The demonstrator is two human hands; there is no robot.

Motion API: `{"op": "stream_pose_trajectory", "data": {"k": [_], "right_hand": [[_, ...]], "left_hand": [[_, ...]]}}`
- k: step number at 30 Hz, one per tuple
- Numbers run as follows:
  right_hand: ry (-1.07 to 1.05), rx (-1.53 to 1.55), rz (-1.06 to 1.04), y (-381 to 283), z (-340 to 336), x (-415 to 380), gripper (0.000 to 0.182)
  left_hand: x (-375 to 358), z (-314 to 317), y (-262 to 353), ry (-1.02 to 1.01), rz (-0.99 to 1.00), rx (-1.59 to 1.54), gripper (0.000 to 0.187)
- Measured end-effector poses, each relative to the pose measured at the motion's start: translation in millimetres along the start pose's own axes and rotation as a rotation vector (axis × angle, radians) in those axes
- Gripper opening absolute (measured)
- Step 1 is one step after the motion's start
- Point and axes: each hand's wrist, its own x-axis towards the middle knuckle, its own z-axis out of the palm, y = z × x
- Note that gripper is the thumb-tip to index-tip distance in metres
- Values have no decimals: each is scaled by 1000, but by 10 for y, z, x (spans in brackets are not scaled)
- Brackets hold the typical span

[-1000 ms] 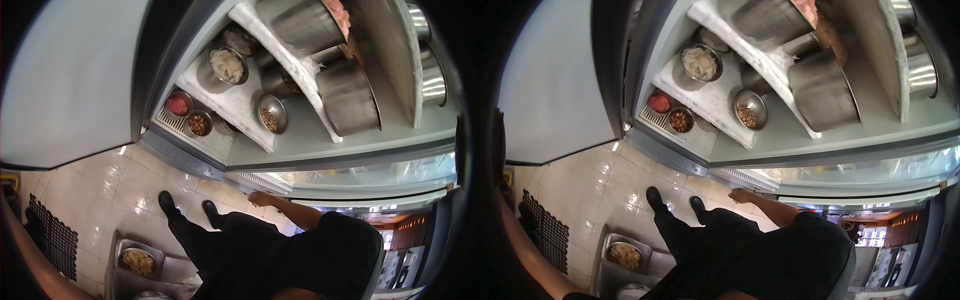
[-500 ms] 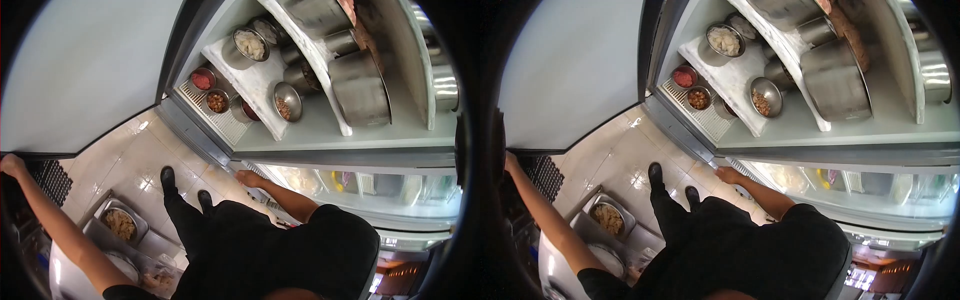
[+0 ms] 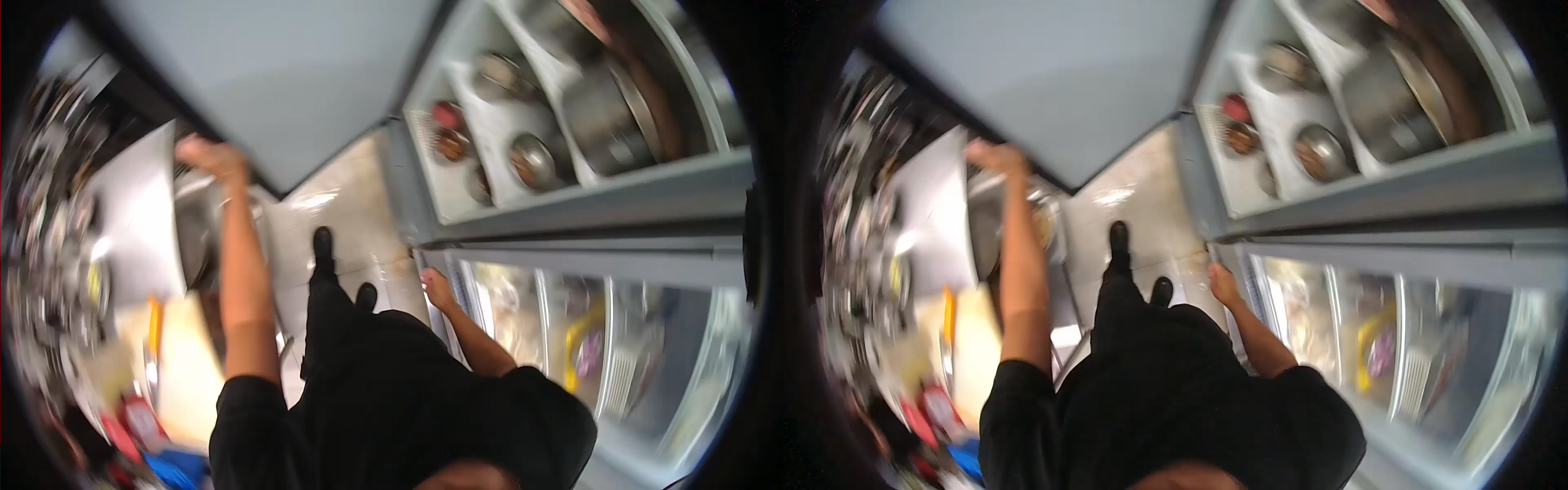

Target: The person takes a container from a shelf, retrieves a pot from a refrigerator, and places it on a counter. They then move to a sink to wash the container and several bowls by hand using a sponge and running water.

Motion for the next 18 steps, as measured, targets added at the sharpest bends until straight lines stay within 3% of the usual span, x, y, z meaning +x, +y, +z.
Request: {"op": "stream_pose_trajectory", "data": {"k": [1,2,3,4,5,7,8,10,15,17,18], "right_hand": [[-50,-14,-4,-177,-39,7,17],[10,-113,-135,-366,-18,17,22],[-1,-120,-227,-449,31,47,24],[-77,-157,-255,-393,157,162,41],[-147,-148,-346,-558,247,248,41],[-134,-157,-226,-862,297,378,64],[-156,-158,-274,-1000,348,438,64],[-50,2,-379,-1275,462,558,86],[99,113,-583,-1632,481,595,89],[121,169,-616,-1711,323,527,88],[170,162,-280,-1652,253,504,87]], "left_hand": [[-154,-170,475,-89,-255,10,16],[-385,-304,10,-188,75,325,16],[-399,-552,775,-292,69,360,17],[-553,-624,924,-185,319,283,18],[-832,-632,825,-225,52,29,30],[-1123,-815,1120,-342,5,123,47],[-1219,-940,1336,-444,-19,195,49],[-1492,-1003,1473,-486,51,205,52],[-1500,-1512,2035,-1035,-325,-175,65],[-1519,-1646,2030,-1087,-323,-101,67],[-1554,-1698,1987,-1135,-330,-20,68]]}}
